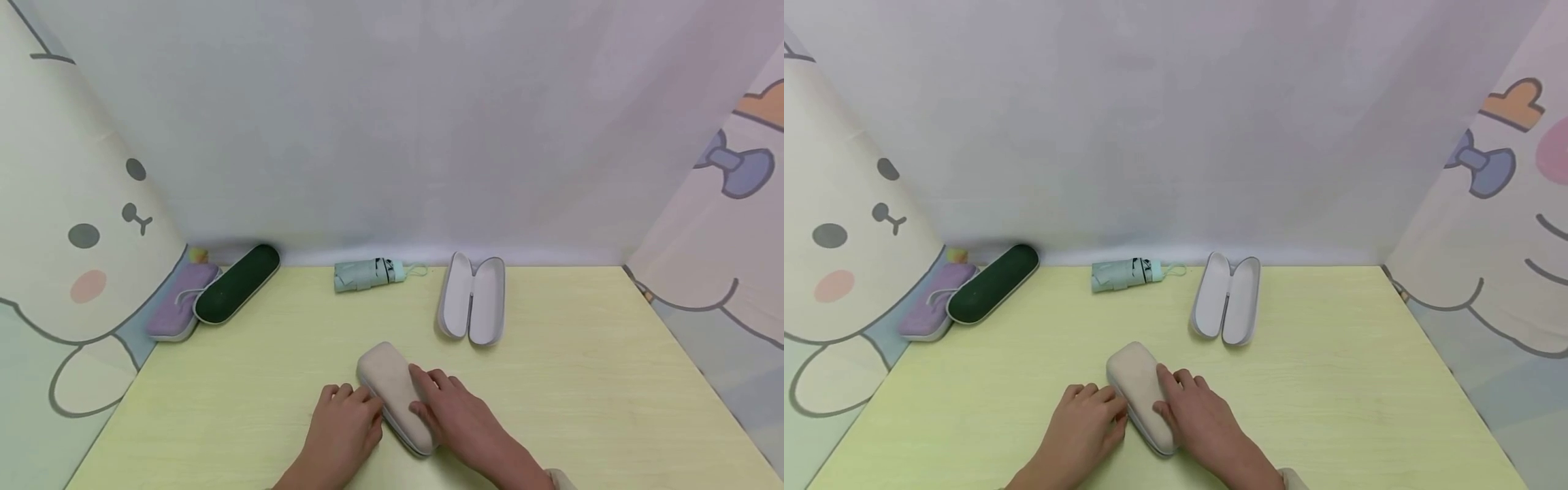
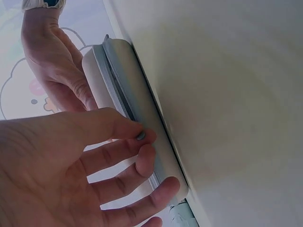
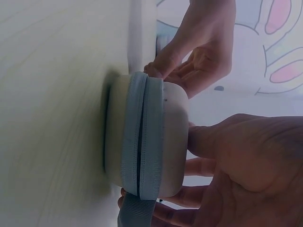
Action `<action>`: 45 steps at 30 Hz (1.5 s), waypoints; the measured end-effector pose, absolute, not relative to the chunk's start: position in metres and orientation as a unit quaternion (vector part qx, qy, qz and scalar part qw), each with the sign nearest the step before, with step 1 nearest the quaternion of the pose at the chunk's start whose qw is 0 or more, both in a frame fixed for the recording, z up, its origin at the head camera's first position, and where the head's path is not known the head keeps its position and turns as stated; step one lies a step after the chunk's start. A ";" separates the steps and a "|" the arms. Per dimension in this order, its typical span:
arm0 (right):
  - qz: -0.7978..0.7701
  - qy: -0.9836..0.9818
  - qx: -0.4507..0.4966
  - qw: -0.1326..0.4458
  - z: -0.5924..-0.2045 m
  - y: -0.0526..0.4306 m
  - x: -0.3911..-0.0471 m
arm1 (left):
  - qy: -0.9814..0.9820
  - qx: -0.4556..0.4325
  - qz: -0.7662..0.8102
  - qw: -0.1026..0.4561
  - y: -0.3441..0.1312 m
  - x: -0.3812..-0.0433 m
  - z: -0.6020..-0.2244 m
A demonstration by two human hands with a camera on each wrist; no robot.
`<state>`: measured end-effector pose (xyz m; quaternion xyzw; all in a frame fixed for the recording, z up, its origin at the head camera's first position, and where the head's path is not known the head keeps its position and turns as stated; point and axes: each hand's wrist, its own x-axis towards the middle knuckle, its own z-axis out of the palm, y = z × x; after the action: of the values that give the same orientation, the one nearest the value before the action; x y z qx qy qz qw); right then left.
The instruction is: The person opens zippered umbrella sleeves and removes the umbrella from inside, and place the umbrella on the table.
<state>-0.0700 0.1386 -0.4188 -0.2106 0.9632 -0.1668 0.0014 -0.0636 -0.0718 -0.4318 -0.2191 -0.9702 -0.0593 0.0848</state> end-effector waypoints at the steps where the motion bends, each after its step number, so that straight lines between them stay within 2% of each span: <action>1: -0.168 0.963 -0.212 0.000 -0.419 0.139 -0.070 | -0.970 -0.218 -0.058 0.092 -0.072 -0.064 -0.432; 6: -0.175 0.964 -0.198 0.011 -0.419 0.140 -0.071 | -0.967 -0.213 -0.055 0.126 -0.074 -0.069 -0.432; 14: -0.181 0.965 -0.187 0.026 -0.421 0.137 -0.072 | -0.971 -0.195 -0.050 0.127 -0.079 -0.073 -0.430; 24: -0.177 0.966 -0.185 0.028 -0.421 0.136 -0.071 | -0.977 -0.188 -0.052 0.084 -0.083 -0.079 -0.428; 35: -0.179 0.961 -0.208 0.016 -0.422 0.138 -0.073 | -0.980 -0.186 -0.066 0.006 -0.081 -0.089 -0.419; 45: -0.199 0.953 -0.229 0.005 -0.421 0.145 -0.087 | -0.975 -0.201 -0.081 0.050 -0.076 -0.087 -0.422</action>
<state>-0.0867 0.1450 -0.4205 -0.2289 0.9530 -0.1986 0.0048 -0.0874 -0.0763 -0.4219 -0.2012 -0.9749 -0.0814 0.0505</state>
